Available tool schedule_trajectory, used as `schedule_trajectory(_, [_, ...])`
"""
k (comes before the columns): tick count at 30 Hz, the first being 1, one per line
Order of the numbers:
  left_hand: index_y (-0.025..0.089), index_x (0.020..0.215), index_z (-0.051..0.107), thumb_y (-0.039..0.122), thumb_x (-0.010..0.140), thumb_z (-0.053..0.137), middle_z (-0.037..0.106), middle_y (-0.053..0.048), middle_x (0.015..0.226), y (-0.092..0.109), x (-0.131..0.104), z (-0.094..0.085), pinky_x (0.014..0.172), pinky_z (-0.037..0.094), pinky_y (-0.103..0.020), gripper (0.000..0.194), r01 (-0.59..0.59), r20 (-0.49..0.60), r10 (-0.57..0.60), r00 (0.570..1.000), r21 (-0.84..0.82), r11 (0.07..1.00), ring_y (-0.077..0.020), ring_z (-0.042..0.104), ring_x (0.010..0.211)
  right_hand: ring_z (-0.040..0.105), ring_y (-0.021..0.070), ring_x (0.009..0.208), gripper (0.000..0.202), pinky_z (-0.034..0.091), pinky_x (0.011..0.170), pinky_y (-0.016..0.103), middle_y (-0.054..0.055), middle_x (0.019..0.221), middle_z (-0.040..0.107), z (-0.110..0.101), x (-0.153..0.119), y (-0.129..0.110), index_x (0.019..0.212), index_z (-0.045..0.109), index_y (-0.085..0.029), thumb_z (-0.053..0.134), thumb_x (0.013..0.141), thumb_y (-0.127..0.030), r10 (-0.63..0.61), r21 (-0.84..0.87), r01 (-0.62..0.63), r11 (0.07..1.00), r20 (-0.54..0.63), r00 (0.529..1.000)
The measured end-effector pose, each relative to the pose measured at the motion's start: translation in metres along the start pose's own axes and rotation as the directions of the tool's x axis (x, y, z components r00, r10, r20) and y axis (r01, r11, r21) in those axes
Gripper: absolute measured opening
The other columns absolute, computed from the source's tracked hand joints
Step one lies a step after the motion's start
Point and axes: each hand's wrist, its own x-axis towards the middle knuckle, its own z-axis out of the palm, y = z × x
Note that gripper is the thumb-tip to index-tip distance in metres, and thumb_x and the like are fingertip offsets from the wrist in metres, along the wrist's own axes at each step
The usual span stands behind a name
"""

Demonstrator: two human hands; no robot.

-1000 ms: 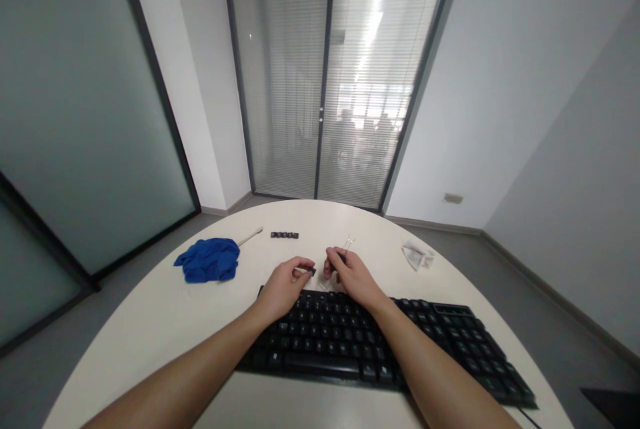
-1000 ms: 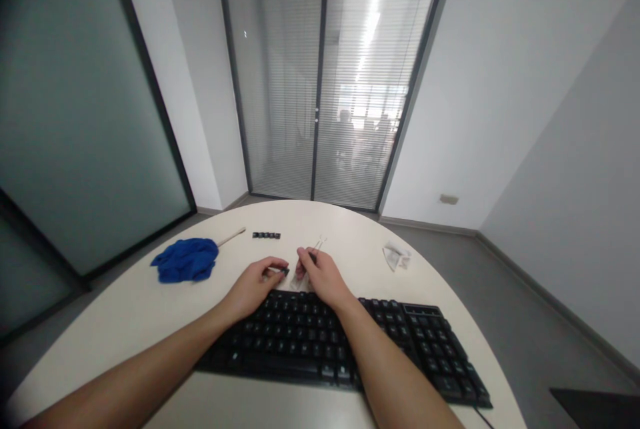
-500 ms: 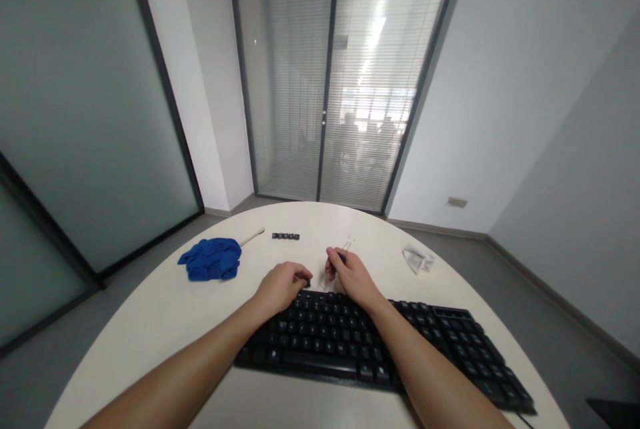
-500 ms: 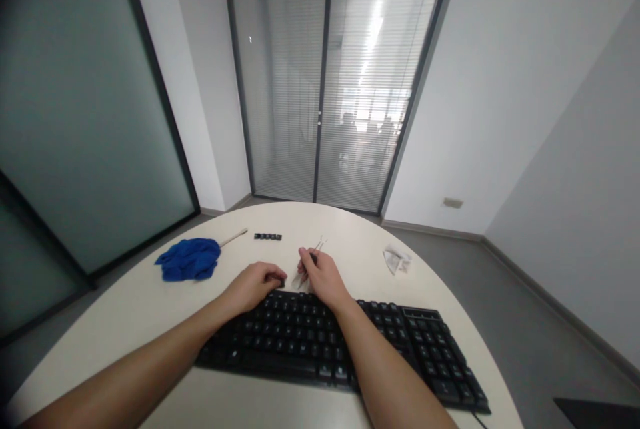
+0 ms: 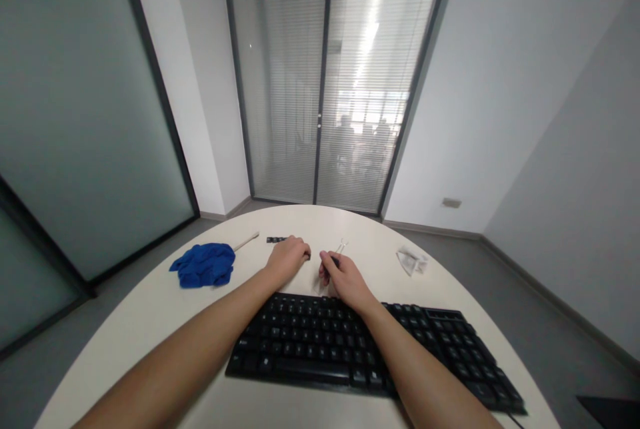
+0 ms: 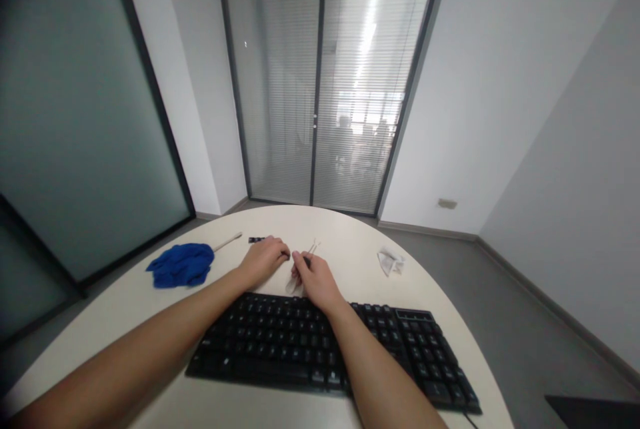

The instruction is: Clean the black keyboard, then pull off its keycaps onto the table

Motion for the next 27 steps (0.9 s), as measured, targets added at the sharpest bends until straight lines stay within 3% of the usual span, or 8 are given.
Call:
schedule_trajectory(7, [0.023, 0.093, 0.074, 0.022, 0.087, 0.058, 0.068, -0.011, 0.103, -0.02, 0.025, 0.005, 0.094, 0.039, -0.039, 0.017, 0.01, -0.056, -0.006, 0.998, 0.086, 0.996, -0.0284, 0.049, 0.109, 0.056, 0.0131, 0.053, 0.053, 0.047, 0.061, 0.025, 0.001, 0.058, 0.058, 0.001, 0.0, 0.001, 0.068, 0.058, -0.017, 0.041, 0.092, -0.061, 0.031, 0.002, -0.031, 1.0, -0.007, 1.0])
schedule_trajectory(15, [0.021, 0.096, 0.07, 0.019, 0.087, 0.058, 0.067, -0.011, 0.106, -0.034, 0.028, 0.007, 0.094, 0.037, -0.038, 0.016, 0.029, -0.087, -0.019, 0.996, 0.115, 0.993, -0.0286, 0.048, 0.11, 0.056, 0.0126, 0.053, 0.054, 0.047, 0.058, 0.024, 0.002, 0.06, 0.059, 0.002, 0.001, 0.002, 0.069, 0.058, -0.017, 0.041, 0.091, -0.063, 0.044, 0.013, -0.044, 0.999, -0.006, 0.999])
schedule_trajectory(23, [0.019, 0.113, 0.061, 0.016, 0.086, 0.054, 0.063, -0.01, 0.118, -0.02, 0.019, -0.002, 0.096, 0.037, -0.037, 0.028, 0.127, -0.116, -0.121, 0.986, 0.046, 0.991, -0.0271, 0.049, 0.115, 0.055, 0.0126, 0.049, 0.057, 0.044, 0.055, 0.023, 0.0, 0.052, 0.056, 0.0, 0.0, 0.003, 0.067, 0.059, -0.017, 0.037, 0.093, -0.063, 0.049, -0.024, -0.05, 0.998, -0.043, 0.998])
schedule_trajectory(27, [0.017, 0.107, 0.059, 0.018, 0.087, 0.048, 0.067, -0.01, 0.106, 0.002, 0.0, 0.005, 0.083, 0.044, -0.033, 0.022, 0.24, -0.069, -0.242, 0.968, -0.03, 0.97, -0.0245, 0.059, 0.101, 0.051, 0.0114, 0.043, 0.059, 0.04, 0.048, 0.022, -0.001, 0.048, 0.052, 0.0, 0.0, 0.0, 0.065, 0.059, -0.017, 0.036, 0.092, -0.065, 0.075, -0.064, -0.079, 0.995, -0.06, 0.995])
